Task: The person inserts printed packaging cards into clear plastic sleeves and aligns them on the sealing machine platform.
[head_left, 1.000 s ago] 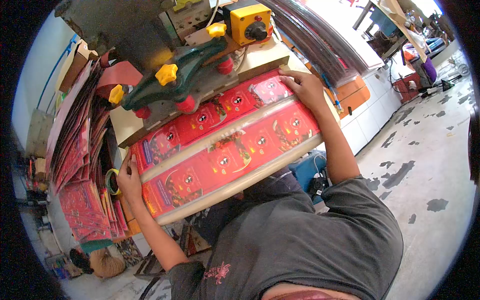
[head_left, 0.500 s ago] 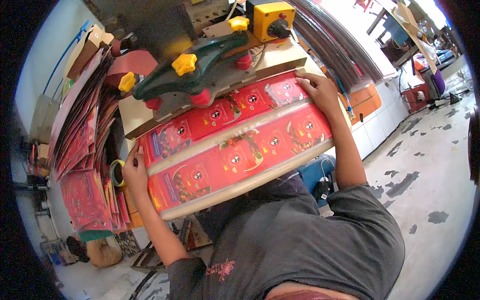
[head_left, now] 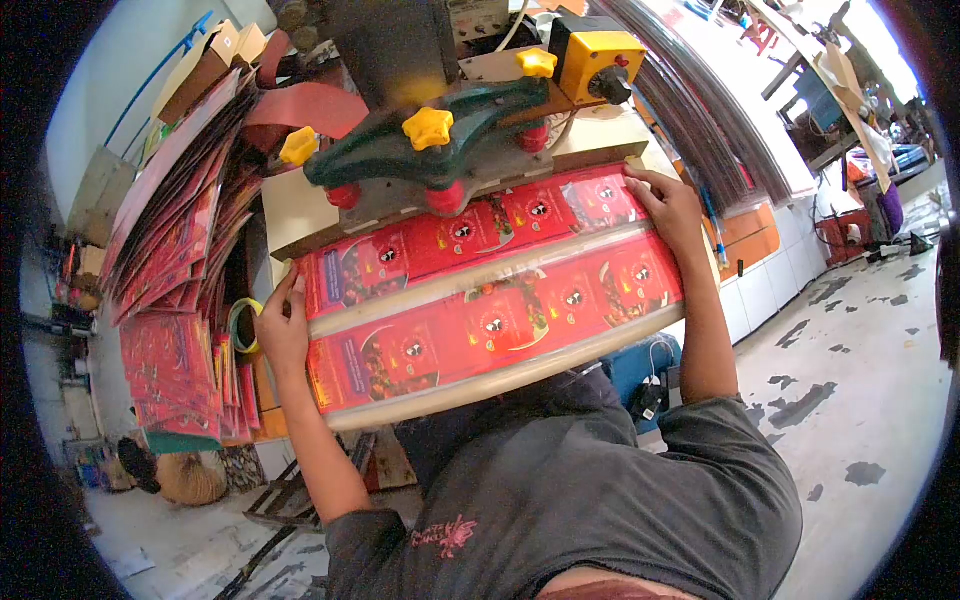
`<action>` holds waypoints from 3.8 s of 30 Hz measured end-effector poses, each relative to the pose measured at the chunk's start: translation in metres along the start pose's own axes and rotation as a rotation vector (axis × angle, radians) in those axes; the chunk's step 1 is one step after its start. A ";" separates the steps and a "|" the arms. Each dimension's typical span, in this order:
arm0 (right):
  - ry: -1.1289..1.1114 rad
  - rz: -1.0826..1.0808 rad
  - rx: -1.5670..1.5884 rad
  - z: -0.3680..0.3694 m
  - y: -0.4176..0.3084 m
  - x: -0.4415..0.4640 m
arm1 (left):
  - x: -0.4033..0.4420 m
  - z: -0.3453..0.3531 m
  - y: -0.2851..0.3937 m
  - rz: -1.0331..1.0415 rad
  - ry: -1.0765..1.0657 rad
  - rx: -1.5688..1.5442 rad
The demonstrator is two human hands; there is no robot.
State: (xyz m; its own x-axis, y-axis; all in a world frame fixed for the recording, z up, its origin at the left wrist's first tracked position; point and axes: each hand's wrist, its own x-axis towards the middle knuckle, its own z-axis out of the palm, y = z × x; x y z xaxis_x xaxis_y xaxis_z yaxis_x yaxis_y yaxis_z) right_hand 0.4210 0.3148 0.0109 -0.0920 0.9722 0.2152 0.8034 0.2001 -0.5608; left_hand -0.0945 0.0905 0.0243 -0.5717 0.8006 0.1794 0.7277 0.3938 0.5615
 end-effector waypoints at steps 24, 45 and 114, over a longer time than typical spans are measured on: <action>-0.028 -0.037 0.187 0.003 0.005 0.002 | 0.003 0.010 -0.026 0.001 0.051 0.007; -0.079 -0.060 0.218 -0.005 -0.005 -0.001 | -0.002 0.010 -0.024 0.100 0.102 0.036; -0.062 -0.180 0.266 -0.009 0.013 -0.023 | -0.030 -0.018 -0.015 -0.116 -0.166 -0.327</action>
State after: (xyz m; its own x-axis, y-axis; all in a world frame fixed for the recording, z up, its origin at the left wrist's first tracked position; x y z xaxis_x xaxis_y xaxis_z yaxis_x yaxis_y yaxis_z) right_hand 0.4393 0.2942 0.0059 -0.2613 0.9221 0.2853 0.5898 0.3865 -0.7090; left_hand -0.0955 0.0525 0.0246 -0.5542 0.8322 -0.0185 0.4874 0.3425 0.8032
